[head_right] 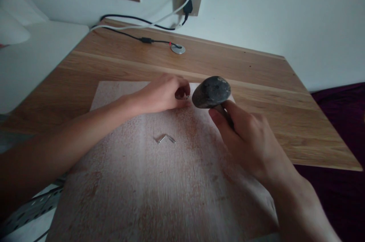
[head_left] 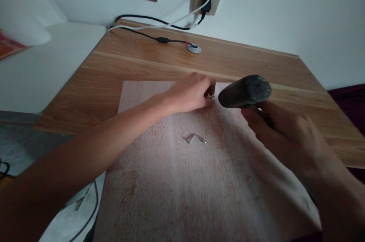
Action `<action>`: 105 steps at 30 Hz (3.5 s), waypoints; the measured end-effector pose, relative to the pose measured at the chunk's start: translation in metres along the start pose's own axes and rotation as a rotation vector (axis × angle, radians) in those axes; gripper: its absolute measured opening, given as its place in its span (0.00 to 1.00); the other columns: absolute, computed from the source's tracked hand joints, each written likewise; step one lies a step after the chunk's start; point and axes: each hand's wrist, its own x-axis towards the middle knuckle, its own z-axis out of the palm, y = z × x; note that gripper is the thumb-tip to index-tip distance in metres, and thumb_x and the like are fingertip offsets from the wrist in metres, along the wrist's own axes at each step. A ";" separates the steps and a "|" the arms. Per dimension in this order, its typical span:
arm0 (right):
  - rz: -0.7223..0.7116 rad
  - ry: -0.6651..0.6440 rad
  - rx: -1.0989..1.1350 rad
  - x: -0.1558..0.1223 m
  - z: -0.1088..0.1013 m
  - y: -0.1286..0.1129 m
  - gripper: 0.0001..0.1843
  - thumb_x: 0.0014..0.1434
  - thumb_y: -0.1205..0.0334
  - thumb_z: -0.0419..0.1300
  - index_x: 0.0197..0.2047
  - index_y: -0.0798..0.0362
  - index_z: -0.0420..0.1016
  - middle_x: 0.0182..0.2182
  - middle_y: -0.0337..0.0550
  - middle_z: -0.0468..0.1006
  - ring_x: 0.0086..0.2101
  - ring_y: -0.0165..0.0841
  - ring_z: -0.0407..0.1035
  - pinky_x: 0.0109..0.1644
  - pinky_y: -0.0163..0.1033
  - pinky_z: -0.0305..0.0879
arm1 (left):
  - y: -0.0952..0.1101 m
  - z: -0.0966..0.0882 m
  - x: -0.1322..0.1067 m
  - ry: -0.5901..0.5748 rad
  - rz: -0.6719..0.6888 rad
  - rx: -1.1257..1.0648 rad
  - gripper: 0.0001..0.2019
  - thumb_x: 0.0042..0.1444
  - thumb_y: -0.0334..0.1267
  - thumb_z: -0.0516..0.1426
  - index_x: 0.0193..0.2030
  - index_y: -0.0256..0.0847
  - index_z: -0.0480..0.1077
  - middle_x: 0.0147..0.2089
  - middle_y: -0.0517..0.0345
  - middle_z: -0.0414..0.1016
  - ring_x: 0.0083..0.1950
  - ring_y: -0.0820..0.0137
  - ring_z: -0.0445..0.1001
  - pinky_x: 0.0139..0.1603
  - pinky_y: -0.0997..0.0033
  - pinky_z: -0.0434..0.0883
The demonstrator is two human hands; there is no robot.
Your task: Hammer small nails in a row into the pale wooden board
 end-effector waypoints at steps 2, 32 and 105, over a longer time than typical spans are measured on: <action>0.047 0.007 -0.006 -0.017 -0.001 0.006 0.22 0.71 0.42 0.56 0.31 0.48 0.72 0.18 0.37 0.72 0.18 0.31 0.67 0.25 0.35 0.54 | -0.002 0.002 0.000 0.020 0.009 0.009 0.04 0.57 0.31 0.65 0.39 0.38 0.80 0.37 0.52 0.84 0.38 0.65 0.80 0.43 0.65 0.73; -0.004 -0.031 0.093 -0.050 0.009 0.018 0.20 0.78 0.49 0.52 0.35 0.47 0.69 0.19 0.36 0.74 0.19 0.31 0.72 0.24 0.35 0.56 | 0.045 -0.028 -0.022 -0.455 0.233 -0.098 0.07 0.51 0.25 0.65 0.31 0.41 0.75 0.30 0.64 0.79 0.30 0.73 0.74 0.33 0.70 0.65; 0.007 -0.016 0.113 -0.049 0.009 0.014 0.17 0.76 0.50 0.52 0.39 0.48 0.73 0.21 0.38 0.78 0.21 0.35 0.77 0.25 0.36 0.58 | 0.029 0.034 0.010 0.115 0.041 0.063 0.09 0.66 0.25 0.55 0.42 0.42 0.73 0.44 0.53 0.81 0.44 0.64 0.78 0.42 0.66 0.69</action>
